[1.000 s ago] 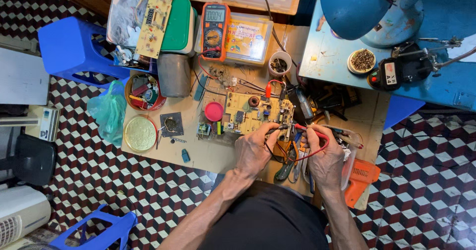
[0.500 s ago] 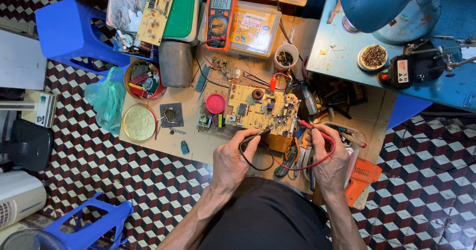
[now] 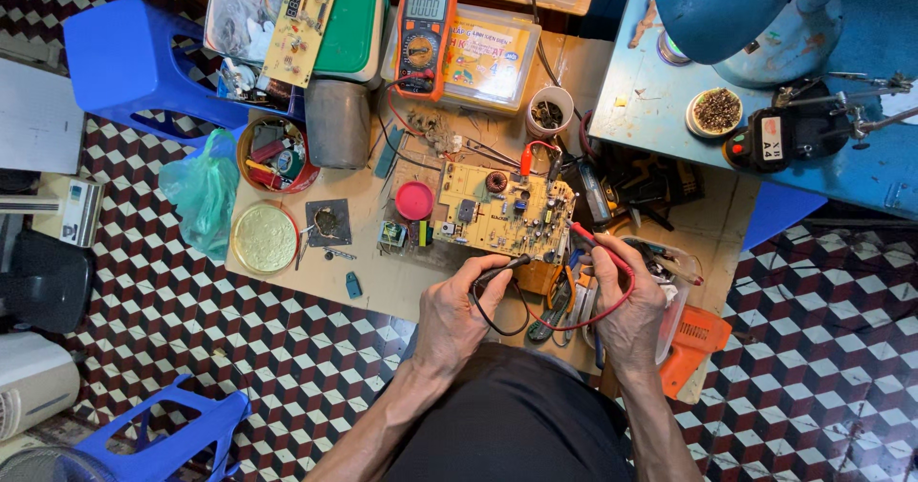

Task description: The person probes components on a yellow circuit board with multimeter test leads, then lifts and turns the board to view it under a desk lamp. They hold a magnifying lamp over the board to inspect components, reposition the board several times, and finally pick up a green circuit board.

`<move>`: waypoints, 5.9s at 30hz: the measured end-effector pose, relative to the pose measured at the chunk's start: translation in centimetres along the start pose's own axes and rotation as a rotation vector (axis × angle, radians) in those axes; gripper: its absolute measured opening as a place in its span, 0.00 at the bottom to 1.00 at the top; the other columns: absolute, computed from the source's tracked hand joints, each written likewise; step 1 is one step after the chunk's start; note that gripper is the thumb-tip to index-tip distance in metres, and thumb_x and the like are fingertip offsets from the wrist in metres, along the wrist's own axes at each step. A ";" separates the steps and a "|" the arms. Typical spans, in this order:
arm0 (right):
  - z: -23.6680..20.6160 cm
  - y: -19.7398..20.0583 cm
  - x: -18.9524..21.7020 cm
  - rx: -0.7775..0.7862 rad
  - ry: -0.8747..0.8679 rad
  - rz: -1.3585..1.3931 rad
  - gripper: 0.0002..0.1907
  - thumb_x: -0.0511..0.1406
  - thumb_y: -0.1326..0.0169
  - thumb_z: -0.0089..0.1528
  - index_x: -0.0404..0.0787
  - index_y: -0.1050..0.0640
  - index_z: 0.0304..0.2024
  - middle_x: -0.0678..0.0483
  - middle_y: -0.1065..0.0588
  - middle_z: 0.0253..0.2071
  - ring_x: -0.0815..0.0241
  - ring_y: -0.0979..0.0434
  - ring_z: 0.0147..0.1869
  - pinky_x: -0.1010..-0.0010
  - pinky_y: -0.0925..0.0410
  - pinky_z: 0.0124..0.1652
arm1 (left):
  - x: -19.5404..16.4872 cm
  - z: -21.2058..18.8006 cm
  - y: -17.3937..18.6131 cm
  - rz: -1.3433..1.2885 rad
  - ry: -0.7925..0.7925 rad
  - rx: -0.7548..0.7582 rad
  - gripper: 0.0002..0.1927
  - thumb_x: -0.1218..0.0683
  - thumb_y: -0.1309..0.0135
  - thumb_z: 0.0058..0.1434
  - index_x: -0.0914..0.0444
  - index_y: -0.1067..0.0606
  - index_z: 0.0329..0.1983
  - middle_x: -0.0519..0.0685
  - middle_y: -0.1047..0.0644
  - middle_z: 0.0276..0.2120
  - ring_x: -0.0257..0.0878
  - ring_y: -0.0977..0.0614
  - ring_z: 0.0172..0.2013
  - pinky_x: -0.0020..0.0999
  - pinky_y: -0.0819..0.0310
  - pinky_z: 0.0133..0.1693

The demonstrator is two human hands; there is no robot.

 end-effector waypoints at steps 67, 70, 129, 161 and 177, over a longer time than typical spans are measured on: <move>-1.8 1.3 1.3 0.022 -0.019 0.062 0.14 0.37 0.48 0.69 0.38 0.21 0.54 0.51 0.18 0.39 0.66 0.18 0.41 0.78 0.23 0.41 | 6.4 -1.4 -0.4 0.184 -0.055 0.097 0.10 0.52 0.40 0.62 0.56 0.20 0.46 0.57 0.19 0.26 0.53 0.15 0.29 0.44 0.23 0.28; -3.7 1.6 1.1 0.116 -0.086 -0.021 0.14 0.37 0.48 0.68 0.38 0.20 0.53 0.51 0.18 0.37 0.65 0.18 0.39 0.77 0.24 0.37 | 9.5 -1.5 -0.4 0.266 0.062 0.142 0.08 0.51 0.42 0.63 0.54 0.20 0.44 0.58 0.19 0.24 0.57 0.17 0.28 0.48 0.24 0.30; 26.5 -5.1 14.0 -0.422 0.187 -0.658 0.22 0.32 0.61 0.70 0.30 0.34 0.66 0.41 0.31 0.61 0.48 0.31 0.62 0.57 0.36 0.58 | -11.3 43.1 -13.8 0.213 -0.579 0.217 0.14 0.49 0.41 0.67 0.65 0.22 0.46 0.58 0.18 0.38 0.56 0.17 0.40 0.48 0.24 0.43; 2.6 -2.0 6.4 -0.382 -0.135 0.016 0.16 0.33 0.52 0.69 0.33 0.24 0.56 0.43 0.24 0.54 0.59 0.17 0.49 0.73 0.25 0.47 | 6.0 23.3 5.3 -0.136 0.044 0.238 0.29 0.38 0.51 0.66 0.66 0.22 0.55 0.55 0.15 0.41 0.43 0.13 0.40 0.35 0.21 0.41; -4.7 -3.3 -5.0 -0.294 -0.364 0.320 0.14 0.35 0.47 0.68 0.30 0.19 0.48 0.51 0.21 0.35 0.65 0.21 0.37 0.75 0.27 0.39 | 12.1 4.8 5.4 -0.110 -0.036 0.110 0.22 0.50 0.46 0.65 0.66 0.27 0.58 0.55 0.19 0.45 0.42 0.17 0.45 0.35 0.20 0.42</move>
Point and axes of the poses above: each hand's wrist, its own z-axis towards the middle knuckle, its own y-axis out of the back of the hand, x = y × z, the point moved 2 cm from there along z, towards the middle knuckle
